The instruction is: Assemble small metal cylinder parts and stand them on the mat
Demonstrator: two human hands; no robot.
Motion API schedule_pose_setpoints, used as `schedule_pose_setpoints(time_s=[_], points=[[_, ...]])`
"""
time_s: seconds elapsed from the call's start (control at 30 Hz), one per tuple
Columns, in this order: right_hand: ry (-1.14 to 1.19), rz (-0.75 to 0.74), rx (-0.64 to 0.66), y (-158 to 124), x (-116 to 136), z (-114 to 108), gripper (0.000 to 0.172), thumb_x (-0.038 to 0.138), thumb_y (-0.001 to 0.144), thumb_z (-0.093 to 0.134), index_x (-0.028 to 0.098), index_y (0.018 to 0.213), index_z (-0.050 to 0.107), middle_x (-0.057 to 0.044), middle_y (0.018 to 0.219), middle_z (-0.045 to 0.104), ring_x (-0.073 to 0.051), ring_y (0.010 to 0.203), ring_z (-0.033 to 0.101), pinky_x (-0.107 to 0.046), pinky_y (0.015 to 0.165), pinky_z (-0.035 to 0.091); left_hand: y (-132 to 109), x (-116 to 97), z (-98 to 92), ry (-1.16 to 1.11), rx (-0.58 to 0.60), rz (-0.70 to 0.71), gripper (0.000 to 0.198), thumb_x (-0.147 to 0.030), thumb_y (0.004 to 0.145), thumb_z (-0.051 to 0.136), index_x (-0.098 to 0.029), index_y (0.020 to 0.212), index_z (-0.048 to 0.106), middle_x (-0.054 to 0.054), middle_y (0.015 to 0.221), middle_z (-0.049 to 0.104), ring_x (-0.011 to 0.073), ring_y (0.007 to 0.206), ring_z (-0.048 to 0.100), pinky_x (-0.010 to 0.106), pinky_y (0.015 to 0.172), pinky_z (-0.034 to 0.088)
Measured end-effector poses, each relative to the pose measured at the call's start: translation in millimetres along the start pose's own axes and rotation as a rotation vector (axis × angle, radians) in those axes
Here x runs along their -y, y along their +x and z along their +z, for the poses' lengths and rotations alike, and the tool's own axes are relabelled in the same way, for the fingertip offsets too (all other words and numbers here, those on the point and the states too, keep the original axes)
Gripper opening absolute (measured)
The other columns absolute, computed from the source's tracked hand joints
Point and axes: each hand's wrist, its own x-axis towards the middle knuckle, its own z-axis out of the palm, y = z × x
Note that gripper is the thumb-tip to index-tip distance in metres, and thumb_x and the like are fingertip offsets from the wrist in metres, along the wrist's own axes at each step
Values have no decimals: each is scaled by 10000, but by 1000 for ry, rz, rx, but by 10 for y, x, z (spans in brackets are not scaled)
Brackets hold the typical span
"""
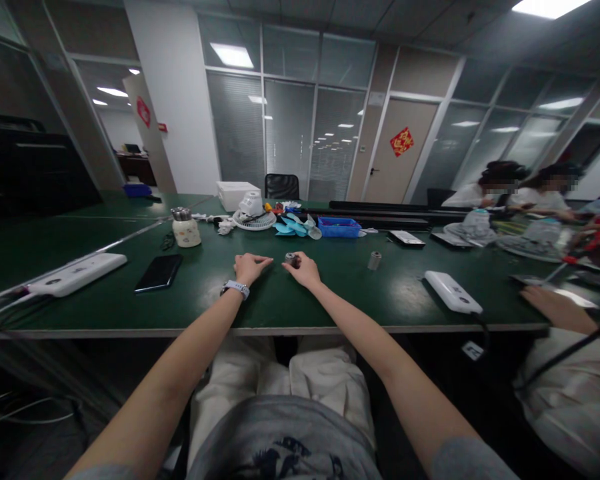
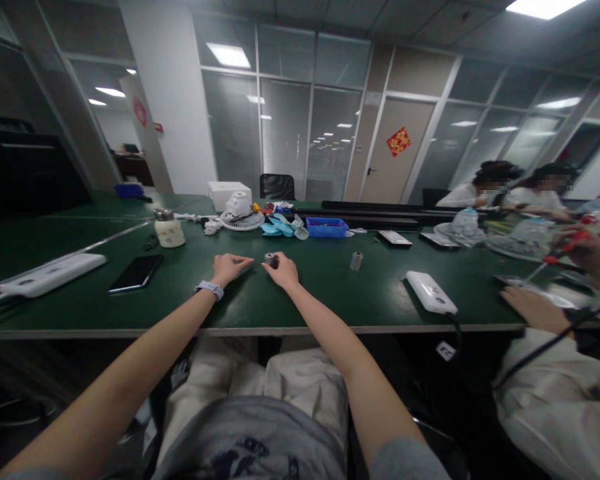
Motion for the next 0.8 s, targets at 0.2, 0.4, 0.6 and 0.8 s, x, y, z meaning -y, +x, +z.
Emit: schedule_pose_setpoints(time_s=[0.2,0.4,0.6,0.8], points=[[274,158,-29,75,-64,18,372,371,714,748,196,1025,641,-54,948,709,-163,855,666,-283,793,518,-43,-66,-23,139,109,32,353,-593,765,595,-352,956,769,49,1054,709,357,1050,460,446,864,407],[825,530,-62,156,-6,-188,187,326,800,687,144,796,643,-18,677,653,-109,573,609,-194,528,481,-57,-62,-34,155,99,48,393,-620,760,586,-369,1015,748,49,1143,667,346,1075,455,424,876,397],[1247,758,93,121,90,-418,268,373,938,496,150,844,610,-21,689,654,-98,584,635,-160,451,428,-58,-47,-22,102,53,36,450,-626,802,518,-340,1078,729,60,1148,674,337,1104,472,420,907,386],[1271,785,152,95,102,-440,283,392,942,478,152,901,622,-26,724,668,-96,565,626,-161,432,425,-67,-65,-47,95,55,13,492,-636,820,466,-321,1095,725,75,1115,692,338,1080,512,419,888,406]])
